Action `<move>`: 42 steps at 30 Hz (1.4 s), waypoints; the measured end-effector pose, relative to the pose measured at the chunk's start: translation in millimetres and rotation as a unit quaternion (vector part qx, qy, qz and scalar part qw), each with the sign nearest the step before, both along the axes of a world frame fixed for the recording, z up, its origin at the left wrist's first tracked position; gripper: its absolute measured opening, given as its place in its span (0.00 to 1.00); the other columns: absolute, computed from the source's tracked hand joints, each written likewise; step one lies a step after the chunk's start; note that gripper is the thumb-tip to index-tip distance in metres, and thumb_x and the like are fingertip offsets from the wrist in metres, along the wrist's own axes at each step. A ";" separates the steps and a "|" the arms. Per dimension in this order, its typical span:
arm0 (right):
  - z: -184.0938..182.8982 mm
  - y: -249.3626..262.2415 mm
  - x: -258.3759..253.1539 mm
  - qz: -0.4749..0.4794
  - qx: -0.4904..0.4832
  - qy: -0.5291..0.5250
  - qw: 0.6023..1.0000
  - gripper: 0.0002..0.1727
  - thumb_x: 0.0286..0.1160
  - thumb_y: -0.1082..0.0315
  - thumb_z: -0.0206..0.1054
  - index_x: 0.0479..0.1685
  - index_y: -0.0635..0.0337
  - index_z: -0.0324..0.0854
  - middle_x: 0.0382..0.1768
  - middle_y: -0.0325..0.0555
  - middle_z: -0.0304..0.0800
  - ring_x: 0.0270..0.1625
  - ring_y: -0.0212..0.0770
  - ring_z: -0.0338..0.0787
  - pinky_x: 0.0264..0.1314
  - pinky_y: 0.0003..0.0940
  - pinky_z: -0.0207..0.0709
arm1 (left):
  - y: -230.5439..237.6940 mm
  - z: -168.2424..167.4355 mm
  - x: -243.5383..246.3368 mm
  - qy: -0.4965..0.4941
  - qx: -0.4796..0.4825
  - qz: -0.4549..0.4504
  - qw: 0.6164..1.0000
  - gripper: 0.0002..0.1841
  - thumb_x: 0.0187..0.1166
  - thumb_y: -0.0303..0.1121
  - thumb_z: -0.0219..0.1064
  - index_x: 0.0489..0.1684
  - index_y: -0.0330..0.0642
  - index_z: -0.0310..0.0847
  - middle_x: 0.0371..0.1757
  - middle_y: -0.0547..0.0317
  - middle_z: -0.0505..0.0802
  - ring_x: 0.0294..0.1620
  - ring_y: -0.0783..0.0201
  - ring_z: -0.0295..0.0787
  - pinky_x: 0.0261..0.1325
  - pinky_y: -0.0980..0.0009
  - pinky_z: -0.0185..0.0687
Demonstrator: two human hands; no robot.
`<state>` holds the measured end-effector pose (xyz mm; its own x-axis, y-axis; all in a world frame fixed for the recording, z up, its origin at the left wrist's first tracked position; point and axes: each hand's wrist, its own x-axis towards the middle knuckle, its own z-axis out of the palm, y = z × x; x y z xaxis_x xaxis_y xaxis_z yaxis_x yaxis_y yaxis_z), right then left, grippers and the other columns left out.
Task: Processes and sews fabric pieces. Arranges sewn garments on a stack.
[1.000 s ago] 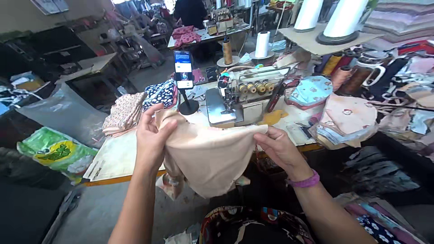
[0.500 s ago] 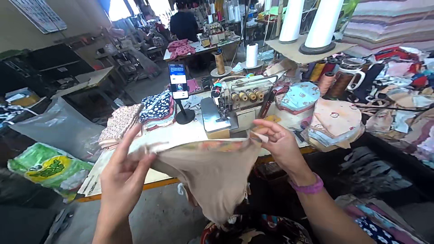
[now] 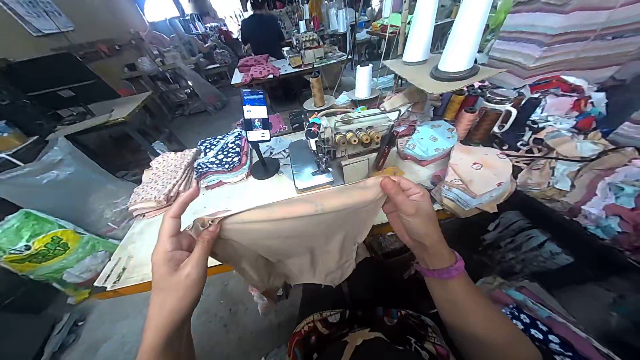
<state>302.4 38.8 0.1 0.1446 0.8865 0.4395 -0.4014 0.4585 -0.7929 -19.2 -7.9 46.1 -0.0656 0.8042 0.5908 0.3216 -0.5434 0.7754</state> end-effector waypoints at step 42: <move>-64.2 105.1 -67.3 0.000 -0.153 -0.064 0.986 0.06 0.80 0.74 0.66 0.46 0.67 0.88 0.36 0.37 0.95 0.40 0.26 0.93 0.49 0.24 0.88 | 178.0 -59.1 91.1 0.076 -0.181 -0.120 0.973 0.28 0.69 0.28 0.80 0.70 0.39 0.78 0.29 0.70 0.92 0.28 0.81 0.85 0.38 0.83 0.82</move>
<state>235.1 144.0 -64.1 0.1064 0.9802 0.1669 -0.2895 0.1911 -0.9379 71.9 170.1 -13.0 0.2154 0.9430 0.2537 0.3455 -0.3166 0.8834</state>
